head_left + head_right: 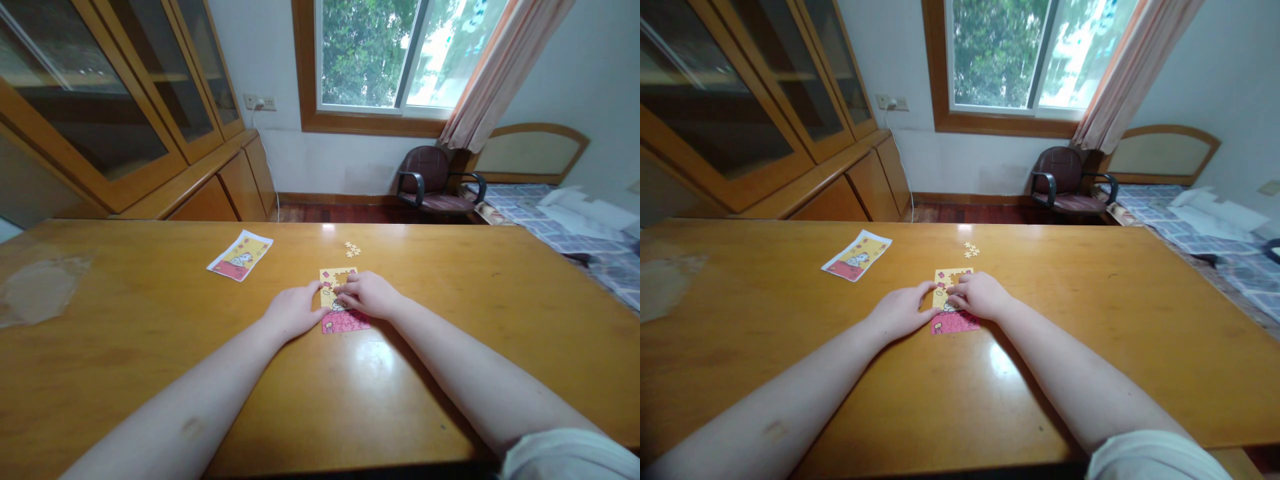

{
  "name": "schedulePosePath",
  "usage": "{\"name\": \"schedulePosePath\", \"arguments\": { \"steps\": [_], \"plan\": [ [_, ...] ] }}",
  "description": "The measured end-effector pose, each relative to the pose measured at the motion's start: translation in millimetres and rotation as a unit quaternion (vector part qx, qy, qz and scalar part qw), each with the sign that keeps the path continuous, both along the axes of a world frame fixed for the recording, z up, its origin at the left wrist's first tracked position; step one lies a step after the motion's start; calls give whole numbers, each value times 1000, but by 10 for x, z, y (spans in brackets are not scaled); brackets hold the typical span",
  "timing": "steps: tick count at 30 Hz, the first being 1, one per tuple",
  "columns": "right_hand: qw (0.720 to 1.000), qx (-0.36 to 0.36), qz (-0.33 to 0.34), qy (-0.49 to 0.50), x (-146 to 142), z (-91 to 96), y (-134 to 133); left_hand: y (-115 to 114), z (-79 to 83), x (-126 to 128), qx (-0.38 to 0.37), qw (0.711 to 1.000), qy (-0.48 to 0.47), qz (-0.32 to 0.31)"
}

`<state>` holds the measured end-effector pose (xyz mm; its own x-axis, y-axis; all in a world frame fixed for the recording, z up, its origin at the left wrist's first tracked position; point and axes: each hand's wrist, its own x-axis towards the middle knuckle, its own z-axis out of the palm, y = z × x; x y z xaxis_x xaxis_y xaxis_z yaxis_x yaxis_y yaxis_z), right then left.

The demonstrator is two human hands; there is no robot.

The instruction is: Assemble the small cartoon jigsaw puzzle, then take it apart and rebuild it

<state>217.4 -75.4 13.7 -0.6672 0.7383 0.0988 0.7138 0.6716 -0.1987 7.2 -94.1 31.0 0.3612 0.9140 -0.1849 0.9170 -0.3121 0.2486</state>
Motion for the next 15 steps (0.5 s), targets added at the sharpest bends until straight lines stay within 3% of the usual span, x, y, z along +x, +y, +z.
{"name": "schedulePosePath", "arguments": {
  "steps": [15],
  "plan": [
    [1000, 3, -6, -11, -45, -6, -19, 0, -7, -10, 3, 1000, 0, -4]
  ]
}}
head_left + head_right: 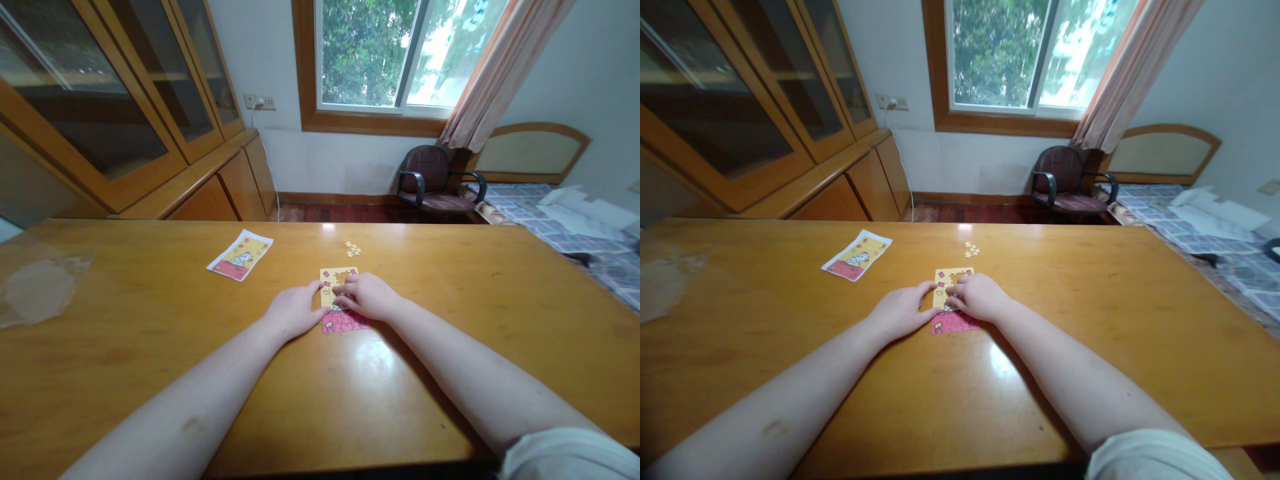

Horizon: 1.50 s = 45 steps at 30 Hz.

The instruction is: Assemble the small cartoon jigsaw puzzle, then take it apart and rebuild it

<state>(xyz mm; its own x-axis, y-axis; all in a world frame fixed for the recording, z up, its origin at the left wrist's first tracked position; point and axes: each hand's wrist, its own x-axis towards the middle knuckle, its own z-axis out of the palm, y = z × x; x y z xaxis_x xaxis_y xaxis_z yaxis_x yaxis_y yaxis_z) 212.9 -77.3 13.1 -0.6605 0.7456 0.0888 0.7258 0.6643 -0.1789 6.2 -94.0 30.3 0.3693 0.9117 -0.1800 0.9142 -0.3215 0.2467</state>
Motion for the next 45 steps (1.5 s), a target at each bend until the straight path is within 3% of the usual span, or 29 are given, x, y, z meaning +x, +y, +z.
{"name": "schedulePosePath", "arguments": {
  "steps": [32, 35, 41, 45],
  "plan": [
    [999, -9, -19, 31, -44, -1, 19, 13, -30, -13, 15, 1000, -3, -13],
    [996, 10, -55, 73, 73, -59, 113, 16, -30, -11, 9, 1000, 1, -8],
    [970, -6, -228, 84, 305, -287, 334, 28, -48, -25, 6, 1000, -5, -8],
    [971, -3, -236, 35, 252, -327, 429, 27, -65, -31, 10, 1000, -7, -5]
  ]
}}
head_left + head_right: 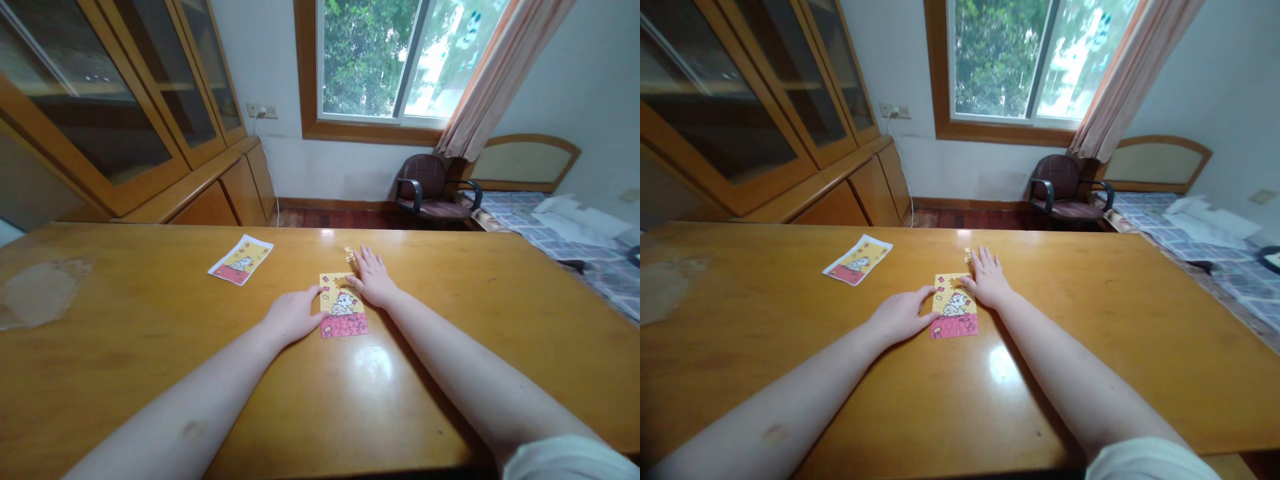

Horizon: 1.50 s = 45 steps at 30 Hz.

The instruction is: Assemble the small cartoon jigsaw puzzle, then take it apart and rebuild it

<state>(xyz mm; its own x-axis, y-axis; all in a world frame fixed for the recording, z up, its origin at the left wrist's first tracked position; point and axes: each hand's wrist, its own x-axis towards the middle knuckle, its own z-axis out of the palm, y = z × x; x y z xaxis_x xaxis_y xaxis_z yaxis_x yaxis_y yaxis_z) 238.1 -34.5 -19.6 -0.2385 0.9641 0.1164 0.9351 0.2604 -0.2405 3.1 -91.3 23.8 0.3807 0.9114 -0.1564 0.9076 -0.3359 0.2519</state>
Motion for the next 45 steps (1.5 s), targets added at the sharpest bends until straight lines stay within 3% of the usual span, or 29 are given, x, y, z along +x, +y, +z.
{"name": "schedulePosePath", "arguments": {
  "steps": [9, 18, 27, 32, 35, 39, 45],
  "plan": [
    [987, -66, 122, -79, -10, 99, 360, 8, 24, 9, -8, 1000, -6, 8],
    [989, -87, 111, -52, 276, 61, -83, -2, 56, 5, -12, 1000, -8, 11],
    [984, -132, 106, 48, 350, 285, -494, 23, 55, -19, -13, 1000, -8, 17],
    [975, -132, 110, 138, 463, 357, -498, 34, 50, -42, -23, 999, -21, 15],
    [978, -100, 75, 165, 518, 350, -448, 30, 53, -51, -22, 999, -26, 8],
    [994, -47, -15, 95, 557, 319, -376, 21, 67, -48, -27, 999, -25, 9],
    [998, -29, 41, 38, 544, 319, -365, 20, 78, -41, -26, 999, -20, 11]
  ]
}}
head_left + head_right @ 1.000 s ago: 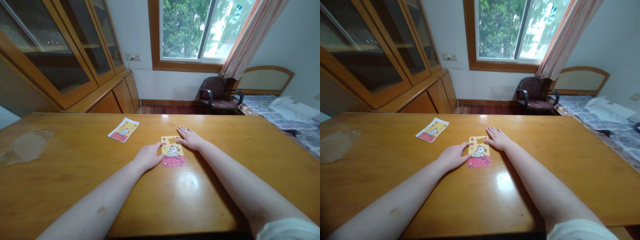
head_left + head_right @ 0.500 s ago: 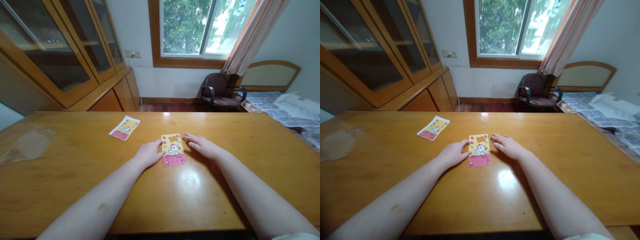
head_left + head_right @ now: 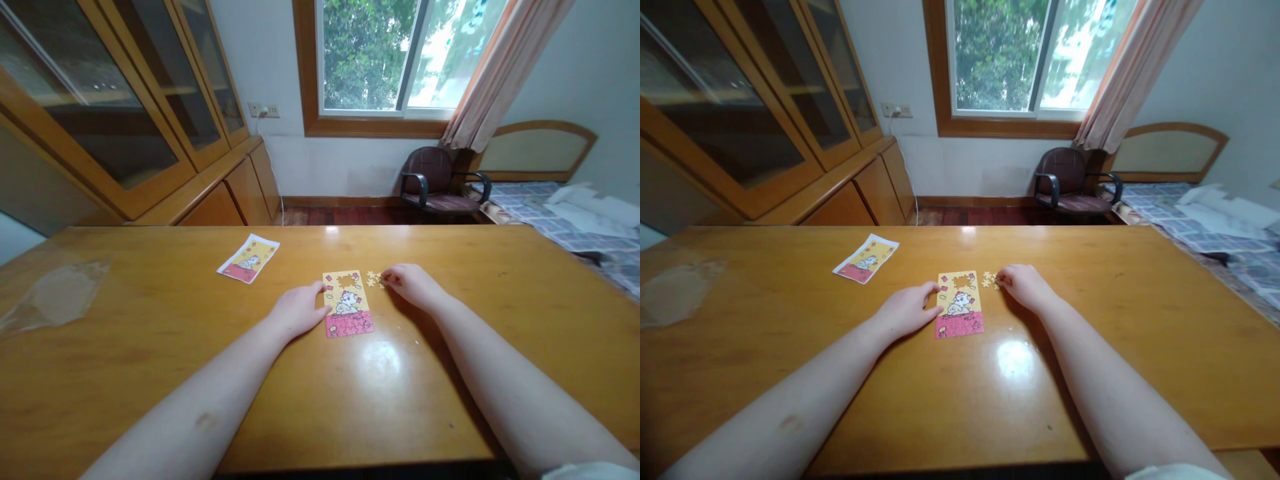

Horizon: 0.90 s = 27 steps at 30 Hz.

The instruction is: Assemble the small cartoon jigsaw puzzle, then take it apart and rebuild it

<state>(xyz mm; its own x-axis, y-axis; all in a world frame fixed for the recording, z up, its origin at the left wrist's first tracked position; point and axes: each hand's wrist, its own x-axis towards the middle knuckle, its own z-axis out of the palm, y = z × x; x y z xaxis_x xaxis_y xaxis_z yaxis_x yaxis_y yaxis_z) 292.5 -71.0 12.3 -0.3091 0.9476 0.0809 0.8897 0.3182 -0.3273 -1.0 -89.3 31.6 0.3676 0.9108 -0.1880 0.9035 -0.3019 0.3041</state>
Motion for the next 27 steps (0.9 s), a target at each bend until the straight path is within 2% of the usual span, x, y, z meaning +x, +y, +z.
{"name": "schedulePosePath", "arguments": {
  "steps": [7, 13, 19, 23, 27],
  "plan": [
    [998, -53, -17, 25, -61, 58, -37, -31, 14, 29, 17, 1000, -16, 2],
    [998, -56, -14, 15, -74, 86, -43, -69, 27, 65, 10, 999, -17, -45],
    [999, -34, 19, -11, -83, 81, -51, -81, 42, 76, -7, 997, 0, -78],
    [996, -28, 21, 81, -160, 30, -76, -77, 27, 68, 0, 997, -5, -81],
    [982, -49, -20, 180, -324, 55, -70, -76, 8, 62, 2, 997, -8, -79]
  ]
}}
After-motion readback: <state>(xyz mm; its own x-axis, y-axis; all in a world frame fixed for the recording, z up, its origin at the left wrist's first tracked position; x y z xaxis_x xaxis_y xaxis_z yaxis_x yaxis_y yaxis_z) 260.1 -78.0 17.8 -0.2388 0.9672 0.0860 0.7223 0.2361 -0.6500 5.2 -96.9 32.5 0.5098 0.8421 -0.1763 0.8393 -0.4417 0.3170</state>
